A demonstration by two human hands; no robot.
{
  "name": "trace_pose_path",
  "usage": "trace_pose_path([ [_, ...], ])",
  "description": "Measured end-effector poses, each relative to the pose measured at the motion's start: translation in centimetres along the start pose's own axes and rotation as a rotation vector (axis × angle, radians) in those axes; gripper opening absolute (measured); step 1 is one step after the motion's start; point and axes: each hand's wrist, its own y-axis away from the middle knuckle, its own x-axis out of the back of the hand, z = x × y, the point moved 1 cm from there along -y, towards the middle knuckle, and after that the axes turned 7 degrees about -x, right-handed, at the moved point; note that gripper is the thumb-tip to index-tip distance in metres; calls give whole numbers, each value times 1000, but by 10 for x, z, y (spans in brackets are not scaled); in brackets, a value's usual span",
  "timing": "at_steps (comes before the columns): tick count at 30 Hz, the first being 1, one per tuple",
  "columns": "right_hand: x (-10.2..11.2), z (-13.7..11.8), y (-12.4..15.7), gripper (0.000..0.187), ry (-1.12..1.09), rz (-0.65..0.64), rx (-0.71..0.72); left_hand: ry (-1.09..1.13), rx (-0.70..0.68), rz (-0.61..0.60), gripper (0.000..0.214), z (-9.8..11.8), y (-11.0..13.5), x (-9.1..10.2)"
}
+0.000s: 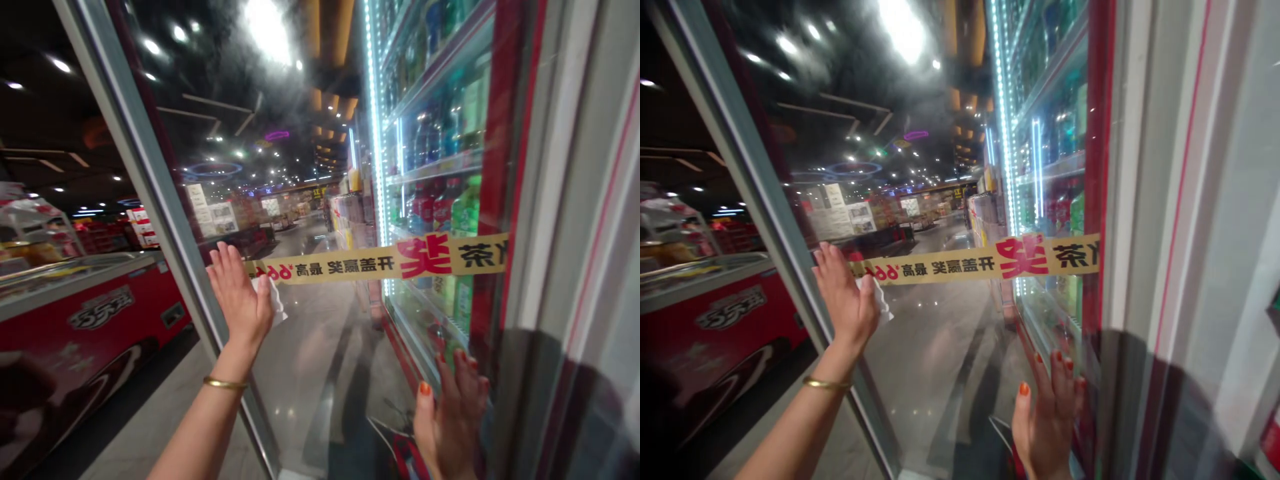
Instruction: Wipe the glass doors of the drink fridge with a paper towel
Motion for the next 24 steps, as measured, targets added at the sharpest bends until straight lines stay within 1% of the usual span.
trace_pose_path([
  [1,0,0,-1,75,-18,7,-13,-2,91,12,80,10,-3,-3],
  [2,0,0,-2,74,-40,12,-27,-2,138,9,80,28,5,-7],
  [3,0,1,-2,72,-62,17,-36,-3,132,-3,82,51,23,-11],
  [4,0,2,-3,69,-79,21,-39,-26,51,-43,87,77,50,-16],
  [5,-1,3,-4,68,-86,25,-33,-55,-88,-95,90,102,83,-20],
  [6,-1,4,-5,67,-86,29,-21,-80,-269,-151,90,125,119,-23],
  [7,-1,5,-6,67,-83,30,-6,-82,-481,-182,85,143,154,-25],
  [8,-1,6,-7,68,-80,32,4,-69,-644,-210,79,151,184,-24],
  [9,-1,7,-7,68,-78,32,5,-51,-678,-210,75,150,206,-22],
  [10,-1,7,-8,68,-78,31,-1,-35,-665,-200,75,140,218,-17],
  [11,0,8,-8,67,-79,31,-5,-26,-592,-181,79,121,220,-12],
  [12,0,8,-8,67,-80,29,-9,-26,-483,-158,88,97,214,-7],
  [14,1,7,-7,69,-77,24,-4,-44,-237,-116,104,45,182,-1],
  [15,1,6,-7,70,-73,21,-2,-53,-118,-98,105,26,163,0],
  [16,1,5,-7,71,-69,21,-1,-58,-12,-80,103,14,147,-2],
  [17,1,5,-7,71,-66,19,-4,-62,77,-67,100,11,135,-5],
  [18,1,4,-7,70,-65,16,-8,-67,130,-68,97,19,130,-9],
  [19,1,3,-8,69,-67,16,-10,-72,120,-79,96,35,132,-13],
  [20,1,3,-9,69,-71,17,-16,-73,56,-97,96,56,140,-17],
  [21,1,2,-10,69,-75,15,-29,-75,-66,-126,96,80,153,-20],
  [22,1,1,-11,69,-79,11,-47,-57,-237,-129,93,104,168,-22],
  [23,2,1,-12,70,-81,9,-66,-38,-384,-132,87,122,184,-23],
  [24,3,-1,-12,71,-83,14,-76,-19,-509,-128,81,132,197,-23],
])
